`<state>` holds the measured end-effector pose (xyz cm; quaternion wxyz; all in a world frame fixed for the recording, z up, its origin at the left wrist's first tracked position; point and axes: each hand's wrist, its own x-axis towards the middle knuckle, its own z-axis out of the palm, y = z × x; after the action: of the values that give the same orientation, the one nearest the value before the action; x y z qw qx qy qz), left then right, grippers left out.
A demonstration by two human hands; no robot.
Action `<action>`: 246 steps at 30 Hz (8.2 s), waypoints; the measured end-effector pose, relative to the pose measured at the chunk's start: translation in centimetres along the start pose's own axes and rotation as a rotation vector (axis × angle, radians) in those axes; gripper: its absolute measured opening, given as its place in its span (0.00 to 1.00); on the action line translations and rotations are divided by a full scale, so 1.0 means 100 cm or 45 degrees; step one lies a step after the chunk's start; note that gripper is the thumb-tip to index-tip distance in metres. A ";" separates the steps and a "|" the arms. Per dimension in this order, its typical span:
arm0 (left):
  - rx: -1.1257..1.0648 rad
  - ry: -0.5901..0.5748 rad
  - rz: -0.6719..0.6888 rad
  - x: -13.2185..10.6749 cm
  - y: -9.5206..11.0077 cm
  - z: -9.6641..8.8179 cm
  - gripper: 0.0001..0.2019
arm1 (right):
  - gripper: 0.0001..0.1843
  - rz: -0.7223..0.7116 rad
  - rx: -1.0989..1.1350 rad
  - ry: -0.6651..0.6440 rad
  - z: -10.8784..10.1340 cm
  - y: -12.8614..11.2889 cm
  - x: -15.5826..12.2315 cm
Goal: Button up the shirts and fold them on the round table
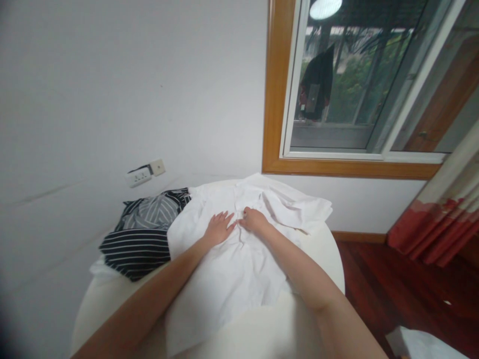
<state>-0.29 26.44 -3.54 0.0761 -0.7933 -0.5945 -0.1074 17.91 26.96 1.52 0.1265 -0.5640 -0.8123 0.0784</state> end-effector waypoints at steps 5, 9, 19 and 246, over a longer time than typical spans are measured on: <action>-0.049 -0.041 0.074 -0.017 -0.001 -0.010 0.30 | 0.30 0.034 -0.009 0.092 0.010 -0.007 -0.024; -0.059 -0.055 0.105 -0.029 0.001 -0.014 0.25 | 0.22 0.008 -0.118 0.159 0.022 -0.016 -0.040; -0.040 -0.019 0.135 -0.028 0.002 -0.011 0.23 | 0.11 0.124 -0.171 0.322 0.025 -0.026 -0.034; 0.005 0.181 -0.097 -0.026 -0.012 -0.028 0.24 | 0.20 0.320 -0.212 0.264 0.020 0.004 -0.030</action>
<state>-2.40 23.71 -1.52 0.1155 -0.7604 -0.6174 -0.1649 18.70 24.36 -0.81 0.1516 -0.6745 -0.7218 -0.0326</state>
